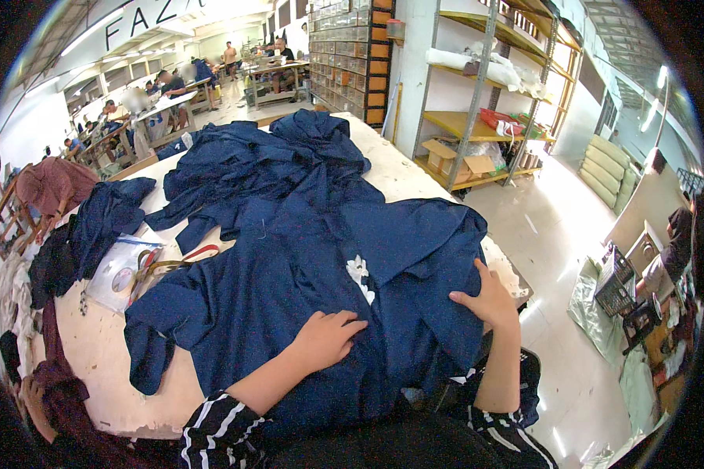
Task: The person folds a dark blue garment on a worktable in a garment factory. They smooth the fabric, fold the sleeves and body, and place the folded item on a growing stack. The person repeats this process with additional garments throughout the clip.
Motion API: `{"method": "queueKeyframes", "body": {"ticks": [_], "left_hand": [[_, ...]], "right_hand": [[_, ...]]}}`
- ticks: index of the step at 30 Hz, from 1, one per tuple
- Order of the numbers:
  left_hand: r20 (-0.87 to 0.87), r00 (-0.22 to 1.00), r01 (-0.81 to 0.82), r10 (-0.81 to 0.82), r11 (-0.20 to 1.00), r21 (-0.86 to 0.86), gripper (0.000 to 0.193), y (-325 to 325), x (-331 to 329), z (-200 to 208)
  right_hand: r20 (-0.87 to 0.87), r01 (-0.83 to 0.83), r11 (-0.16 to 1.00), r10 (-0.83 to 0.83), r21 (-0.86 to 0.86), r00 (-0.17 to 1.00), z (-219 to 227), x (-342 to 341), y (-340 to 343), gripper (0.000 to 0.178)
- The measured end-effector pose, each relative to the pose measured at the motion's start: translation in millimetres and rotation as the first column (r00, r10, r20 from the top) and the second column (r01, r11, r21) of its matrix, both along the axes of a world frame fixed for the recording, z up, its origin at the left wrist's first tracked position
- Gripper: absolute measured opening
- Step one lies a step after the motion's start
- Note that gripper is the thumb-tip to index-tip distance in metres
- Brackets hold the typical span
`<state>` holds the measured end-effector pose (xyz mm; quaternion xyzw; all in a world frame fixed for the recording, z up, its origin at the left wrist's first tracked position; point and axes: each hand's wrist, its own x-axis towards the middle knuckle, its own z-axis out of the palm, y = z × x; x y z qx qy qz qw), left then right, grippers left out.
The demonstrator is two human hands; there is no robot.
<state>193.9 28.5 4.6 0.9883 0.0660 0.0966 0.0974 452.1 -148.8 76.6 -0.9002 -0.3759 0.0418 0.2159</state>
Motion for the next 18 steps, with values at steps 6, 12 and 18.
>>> {"method": "queueKeyframes", "body": {"ticks": [6,12,18], "left_hand": [[0.142,0.99,-0.002,0.016,0.995,-0.097,0.036,1.3,6.4,20.1],[0.465,0.792,-0.089,0.396,0.829,-0.553,0.029,42.8,-29.0,78.8],[0.445,0.726,-0.285,0.523,0.819,-0.498,0.03,58.4,-56.4,98.9]], "right_hand": [[0.22,0.102,0.994,-0.109,0.041,0.969,-56.0,71.6,2.1,0.022],[0.359,-0.741,0.646,0.658,0.181,0.661,21.5,-100.7,65.2,0.017],[-0.125,-0.808,0.362,0.93,0.465,0.345,26.3,-123.3,26.8,0.028]]}}
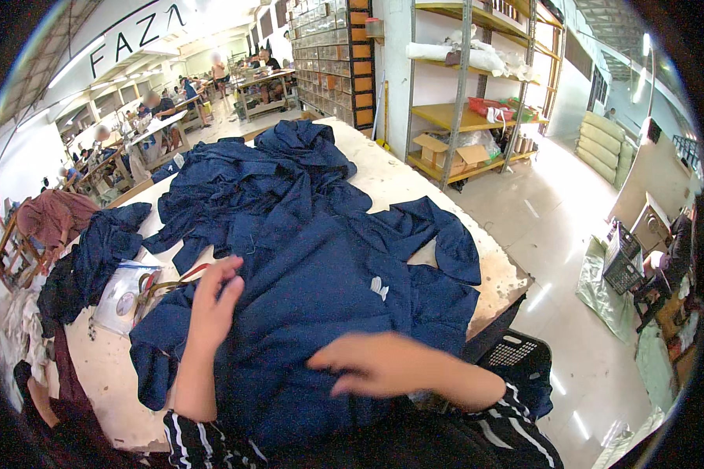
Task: The person folds a dark blue garment on a worktable in a garment factory. They smooth the fabric, fold the sleeves and body, and place the folded item on a growing stack. The person repeats this process with additional garments throughout the clip.
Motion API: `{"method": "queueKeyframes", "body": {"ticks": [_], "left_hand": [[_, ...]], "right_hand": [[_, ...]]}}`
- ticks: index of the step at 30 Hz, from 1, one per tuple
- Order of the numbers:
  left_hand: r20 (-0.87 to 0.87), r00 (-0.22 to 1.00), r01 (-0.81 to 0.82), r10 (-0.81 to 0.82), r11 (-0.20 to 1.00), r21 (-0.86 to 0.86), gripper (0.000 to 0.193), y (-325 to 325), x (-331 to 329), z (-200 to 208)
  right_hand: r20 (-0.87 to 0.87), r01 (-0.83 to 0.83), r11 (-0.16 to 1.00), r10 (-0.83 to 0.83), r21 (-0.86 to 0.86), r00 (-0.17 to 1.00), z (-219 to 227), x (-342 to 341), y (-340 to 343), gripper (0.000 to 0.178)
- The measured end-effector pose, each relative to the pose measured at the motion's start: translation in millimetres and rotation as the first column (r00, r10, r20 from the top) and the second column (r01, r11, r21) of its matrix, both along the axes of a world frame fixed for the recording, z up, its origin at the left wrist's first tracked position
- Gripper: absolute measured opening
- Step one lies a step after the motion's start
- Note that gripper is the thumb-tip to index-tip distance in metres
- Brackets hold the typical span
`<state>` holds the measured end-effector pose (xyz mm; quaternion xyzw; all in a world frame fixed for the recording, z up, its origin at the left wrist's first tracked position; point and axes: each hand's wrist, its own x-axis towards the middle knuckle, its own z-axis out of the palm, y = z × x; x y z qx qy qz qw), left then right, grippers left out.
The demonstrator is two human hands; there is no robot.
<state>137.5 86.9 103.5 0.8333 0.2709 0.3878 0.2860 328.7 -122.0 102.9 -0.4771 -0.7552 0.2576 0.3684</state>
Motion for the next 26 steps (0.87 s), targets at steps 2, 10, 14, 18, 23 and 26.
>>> {"method": "queueKeyframes", "body": {"ticks": [2,10,14,18,23,26], "left_hand": [[-0.168,0.985,-0.009,0.037,0.987,0.161,0.032,-11.1,-9.5,-11.5],[-0.661,0.717,0.537,-0.222,0.78,0.32,0.058,-85.2,81.0,-53.5],[-0.964,0.203,0.477,-0.169,0.877,-0.053,0.074,-50.6,106.9,-37.2],[-0.907,0.377,0.403,-0.187,0.915,-0.021,0.07,-15.1,148.7,-33.0],[-0.693,0.72,0.116,-0.017,0.989,0.096,0.083,9.6,244.1,-46.0],[-0.731,0.679,0.179,-0.067,0.981,0.076,0.102,20.2,282.1,-102.5]], "right_hand": [[0.096,0.424,0.905,-0.423,0.013,0.901,-13.0,52.2,-2.4,0.019],[0.388,0.733,0.64,-0.751,0.229,0.535,-91.2,172.1,-10.5,0.021],[0.539,0.884,0.451,-0.778,0.121,0.322,-90.0,153.6,-40.0,0.031],[0.641,0.967,0.163,-0.725,-0.197,0.253,-64.0,160.8,-89.1,0.034],[0.452,0.713,0.67,-0.713,0.21,0.537,-67.8,144.7,-66.2,0.034],[0.47,0.517,0.852,-0.489,0.078,0.735,-124.9,156.7,-61.0,0.049]]}}
